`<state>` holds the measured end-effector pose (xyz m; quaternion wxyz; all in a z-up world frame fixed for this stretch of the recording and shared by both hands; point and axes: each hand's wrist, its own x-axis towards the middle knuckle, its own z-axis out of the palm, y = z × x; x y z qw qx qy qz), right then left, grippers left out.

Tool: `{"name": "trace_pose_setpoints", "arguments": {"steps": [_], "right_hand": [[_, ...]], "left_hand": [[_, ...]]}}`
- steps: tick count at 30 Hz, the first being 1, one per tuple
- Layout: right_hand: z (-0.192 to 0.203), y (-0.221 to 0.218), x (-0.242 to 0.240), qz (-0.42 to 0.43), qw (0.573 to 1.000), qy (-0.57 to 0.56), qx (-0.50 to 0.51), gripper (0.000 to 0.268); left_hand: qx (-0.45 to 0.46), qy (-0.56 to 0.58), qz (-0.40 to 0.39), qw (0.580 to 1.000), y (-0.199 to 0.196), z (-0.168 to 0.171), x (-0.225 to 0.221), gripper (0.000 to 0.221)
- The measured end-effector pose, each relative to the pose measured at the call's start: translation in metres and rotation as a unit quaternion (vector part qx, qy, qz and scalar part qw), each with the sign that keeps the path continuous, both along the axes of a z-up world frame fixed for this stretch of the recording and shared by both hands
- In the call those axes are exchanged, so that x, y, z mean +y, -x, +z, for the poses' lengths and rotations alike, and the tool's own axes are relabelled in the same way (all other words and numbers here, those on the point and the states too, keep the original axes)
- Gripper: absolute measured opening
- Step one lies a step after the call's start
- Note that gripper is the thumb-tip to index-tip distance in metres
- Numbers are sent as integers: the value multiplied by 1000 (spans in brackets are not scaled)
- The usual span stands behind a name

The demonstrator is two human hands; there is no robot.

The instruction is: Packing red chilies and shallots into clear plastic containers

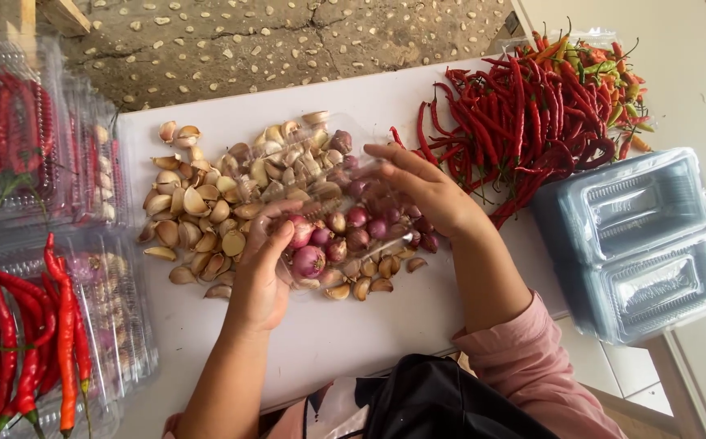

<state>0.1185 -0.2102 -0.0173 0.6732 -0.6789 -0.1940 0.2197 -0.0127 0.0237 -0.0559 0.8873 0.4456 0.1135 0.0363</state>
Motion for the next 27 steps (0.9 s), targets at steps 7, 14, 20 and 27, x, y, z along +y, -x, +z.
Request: {"name": "trace_pose_setpoints", "arguments": {"steps": [7,14,20,27], "right_hand": [[-12,-17,-6,-173,980,1,-99,32],[15,0,1,-148,984,76,-66,32],[13,3,9,-62,988,-5,139,71],[12,2,-7,102,962,-235,92,108]], "left_hand": [[-26,79,52,995,0,36,18,35],[-25,-9,19,999,-4,22,9,47],[10,50,-88,995,12,25,-4,51],[47,168,-164,971,37,22,0,92]]}}
